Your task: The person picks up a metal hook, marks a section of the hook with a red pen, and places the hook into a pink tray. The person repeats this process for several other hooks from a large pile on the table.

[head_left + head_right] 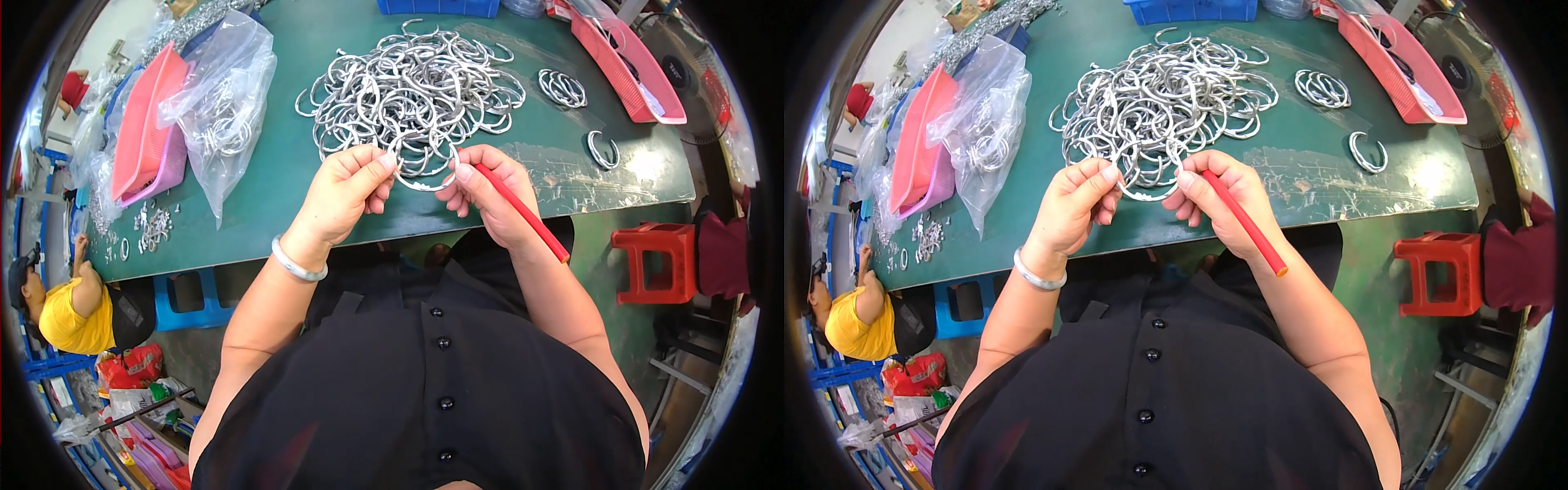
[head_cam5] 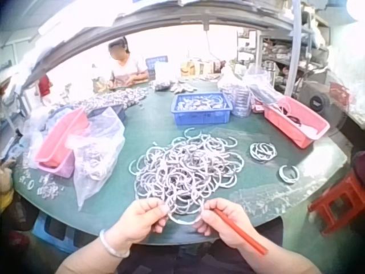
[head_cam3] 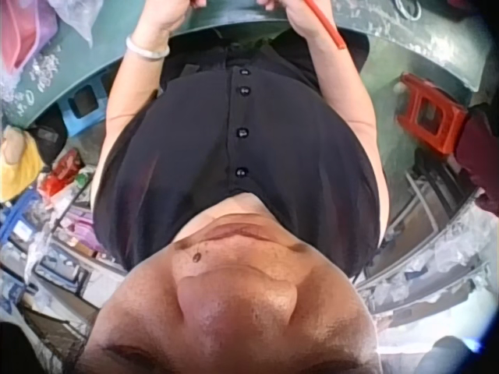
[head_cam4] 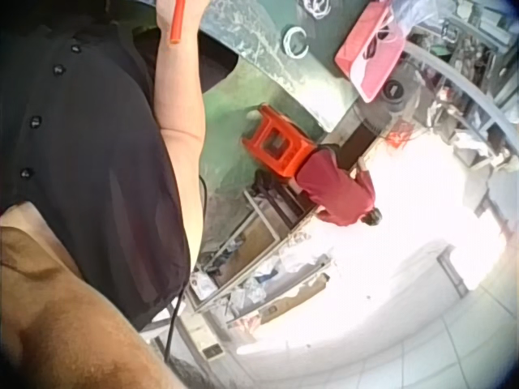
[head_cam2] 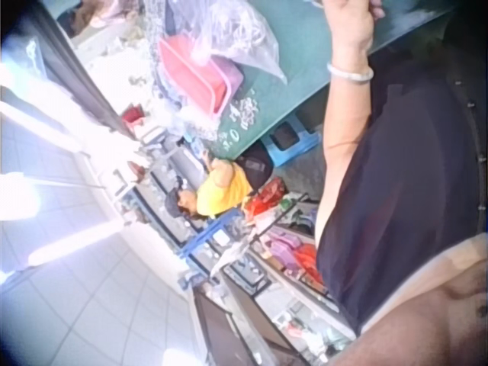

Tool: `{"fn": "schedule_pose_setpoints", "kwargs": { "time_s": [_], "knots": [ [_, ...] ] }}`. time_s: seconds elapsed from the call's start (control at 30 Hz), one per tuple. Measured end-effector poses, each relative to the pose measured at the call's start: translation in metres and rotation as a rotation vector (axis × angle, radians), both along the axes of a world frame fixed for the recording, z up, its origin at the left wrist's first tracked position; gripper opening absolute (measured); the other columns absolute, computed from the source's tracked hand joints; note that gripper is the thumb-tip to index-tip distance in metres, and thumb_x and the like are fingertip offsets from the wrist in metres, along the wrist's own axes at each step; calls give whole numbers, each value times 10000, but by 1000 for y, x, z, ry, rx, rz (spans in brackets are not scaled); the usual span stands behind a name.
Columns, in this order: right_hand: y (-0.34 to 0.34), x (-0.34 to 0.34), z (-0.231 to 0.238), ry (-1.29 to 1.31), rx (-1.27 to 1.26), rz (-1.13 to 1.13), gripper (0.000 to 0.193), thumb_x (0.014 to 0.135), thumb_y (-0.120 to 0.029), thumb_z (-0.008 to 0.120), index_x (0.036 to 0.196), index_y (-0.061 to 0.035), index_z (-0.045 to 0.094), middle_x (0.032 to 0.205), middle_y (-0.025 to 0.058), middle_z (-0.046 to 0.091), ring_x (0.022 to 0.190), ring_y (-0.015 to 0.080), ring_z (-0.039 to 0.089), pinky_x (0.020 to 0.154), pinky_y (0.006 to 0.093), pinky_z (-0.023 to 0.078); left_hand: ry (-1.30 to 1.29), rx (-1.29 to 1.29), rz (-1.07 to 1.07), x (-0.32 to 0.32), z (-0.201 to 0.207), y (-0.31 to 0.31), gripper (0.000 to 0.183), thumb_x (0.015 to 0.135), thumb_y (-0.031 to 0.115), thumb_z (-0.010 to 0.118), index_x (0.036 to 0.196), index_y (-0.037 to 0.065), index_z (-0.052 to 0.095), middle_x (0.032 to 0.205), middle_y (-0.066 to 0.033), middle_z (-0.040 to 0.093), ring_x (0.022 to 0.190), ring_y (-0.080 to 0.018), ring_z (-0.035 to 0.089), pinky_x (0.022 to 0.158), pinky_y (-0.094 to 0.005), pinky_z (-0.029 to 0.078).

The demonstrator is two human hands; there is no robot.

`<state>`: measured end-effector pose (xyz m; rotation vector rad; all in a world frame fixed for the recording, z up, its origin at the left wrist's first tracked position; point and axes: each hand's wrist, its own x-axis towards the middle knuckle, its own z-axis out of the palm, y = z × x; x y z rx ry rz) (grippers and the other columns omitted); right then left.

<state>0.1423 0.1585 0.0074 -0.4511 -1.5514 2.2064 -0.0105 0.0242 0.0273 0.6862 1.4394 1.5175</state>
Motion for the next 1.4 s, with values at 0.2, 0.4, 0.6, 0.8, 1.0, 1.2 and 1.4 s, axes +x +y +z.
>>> {"fn": "schedule_pose_setpoints", "kwargs": {
  "time_s": [0.2,0.4,0.6,0.8,1.0,1.2,1.4],
  "knots": [
    [1,-1,0,-2,-7,24,143,864,-143,517,930,-16,514,728,88,615,584,85,539,521,190,431,-65,-5,25,0,3,-1,172,869,187,521,756,64,560,590,18,500,461,-31,428,427,-144,356],
    [-1,-1,2,-20,29,32,143,868,-149,510,924,-19,520,730,83,616,585,80,537,523,188,430,2,27,52,6,9,-3,155,866,171,522,762,62,560,593,21,500,470,-28,429,432,-144,359],
    [-3,-2,1,-27,47,43,133,874,-147,497,917,-24,521,724,76,617,586,74,535,524,186,429,125,80,81,12,15,-5,154,845,156,561,740,44,558,596,33,504,478,-21,428,436,-157,360],
    [-3,-1,-2,-22,92,51,160,875,-170,503,939,-25,517,743,85,611,600,89,541,537,196,430,312,111,71,20,20,-6,144,834,123,570,720,42,537,597,50,481,497,-11,400,445,-166,341],
    [-5,0,2,-40,142,45,111,857,-97,510,935,-19,518,741,57,614,619,65,535,554,187,434,482,175,89,19,14,-8,154,814,86,589,694,23,517,589,52,461,513,-15,355,450,-178,307],
    [-8,0,-1,16,246,28,196,778,-19,599,955,-19,515,775,20,591,700,49,534,638,190,433,650,204,88,21,15,-9,116,810,69,590,733,7,531,604,31,483,515,-18,396,449,-171,320],
    [-8,-1,-5,17,266,-3,209,759,-14,613,939,-24,508,755,15,581,693,50,525,648,206,435,781,233,65,21,15,-9,96,813,55,586,756,-1,532,618,19,494,512,-23,419,449,-169,329]
  ]
}}
